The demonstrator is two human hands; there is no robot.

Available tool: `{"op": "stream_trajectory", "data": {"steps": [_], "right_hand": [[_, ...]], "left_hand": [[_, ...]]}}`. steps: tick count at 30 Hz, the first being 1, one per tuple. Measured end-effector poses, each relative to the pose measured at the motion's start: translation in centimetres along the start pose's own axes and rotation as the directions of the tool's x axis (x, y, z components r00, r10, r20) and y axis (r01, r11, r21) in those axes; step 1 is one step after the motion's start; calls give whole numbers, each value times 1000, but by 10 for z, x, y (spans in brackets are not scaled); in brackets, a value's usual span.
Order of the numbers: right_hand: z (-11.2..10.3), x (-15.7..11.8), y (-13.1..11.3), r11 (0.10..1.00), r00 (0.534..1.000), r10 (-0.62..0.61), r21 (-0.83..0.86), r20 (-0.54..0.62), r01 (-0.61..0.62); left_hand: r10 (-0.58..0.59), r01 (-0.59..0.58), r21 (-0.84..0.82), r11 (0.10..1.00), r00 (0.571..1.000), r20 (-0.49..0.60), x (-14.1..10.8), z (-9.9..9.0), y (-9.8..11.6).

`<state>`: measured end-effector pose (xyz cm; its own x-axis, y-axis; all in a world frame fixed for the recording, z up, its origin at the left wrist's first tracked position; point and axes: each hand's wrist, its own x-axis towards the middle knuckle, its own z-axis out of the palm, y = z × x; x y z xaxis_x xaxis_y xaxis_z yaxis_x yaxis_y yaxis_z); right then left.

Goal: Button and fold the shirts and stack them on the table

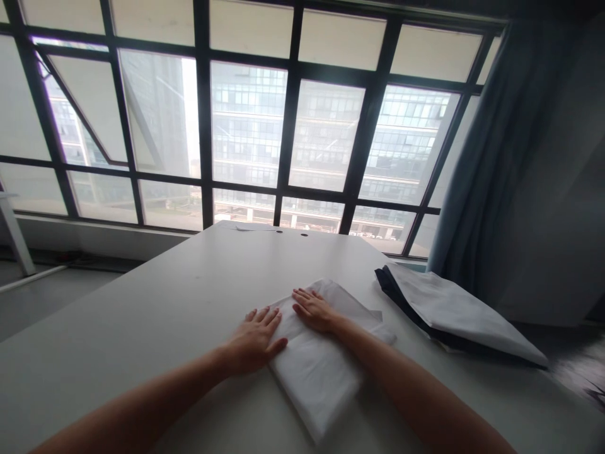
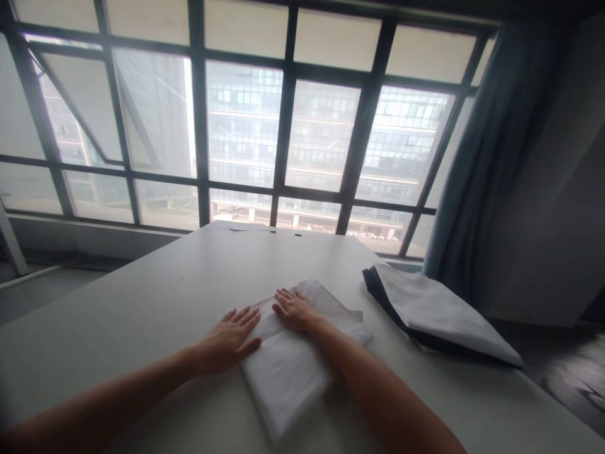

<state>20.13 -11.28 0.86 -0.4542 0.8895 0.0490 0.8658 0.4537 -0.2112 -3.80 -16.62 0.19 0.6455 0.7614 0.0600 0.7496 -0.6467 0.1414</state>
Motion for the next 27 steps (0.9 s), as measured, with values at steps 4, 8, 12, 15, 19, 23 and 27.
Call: {"op": "stream_trajectory", "data": {"steps": [4, 8, 12, 15, 19, 23, 27], "right_hand": [[-6, 7, 53, 987, 989, 151, -64, -4, -151], [-12, 5, 88, 932, 936, 352, -93, 13, -349], [-20, 2, 90, 883, 900, 430, -172, -77, -437], [-26, -3, 62, 902, 917, 335, -207, -216, -378], [-18, -27, 1, 986, 979, 34, -155, -201, -66], [-1, -60, -30, 987, 986, -161, -17, -44, 160], [-4, -76, 10, 999, 1000, 10, -40, 1, -10]], "left_hand": [[0, 0, -30, 1000, 1000, -3, 0, 0, 0], [-6, 6, -52, 999, 1000, 11, -1, -4, 1], [7, -6, -67, 998, 1000, 21, -1, -8, 2], [9, -8, -73, 997, 1000, 13, -1, -8, 1], [14, -14, -63, 998, 1000, -5, 0, -6, 0], [5, -5, -55, 998, 1000, -8, 0, -6, 0], [0, 0, -57, 998, 1000, 14, -1, -8, 1]]}}
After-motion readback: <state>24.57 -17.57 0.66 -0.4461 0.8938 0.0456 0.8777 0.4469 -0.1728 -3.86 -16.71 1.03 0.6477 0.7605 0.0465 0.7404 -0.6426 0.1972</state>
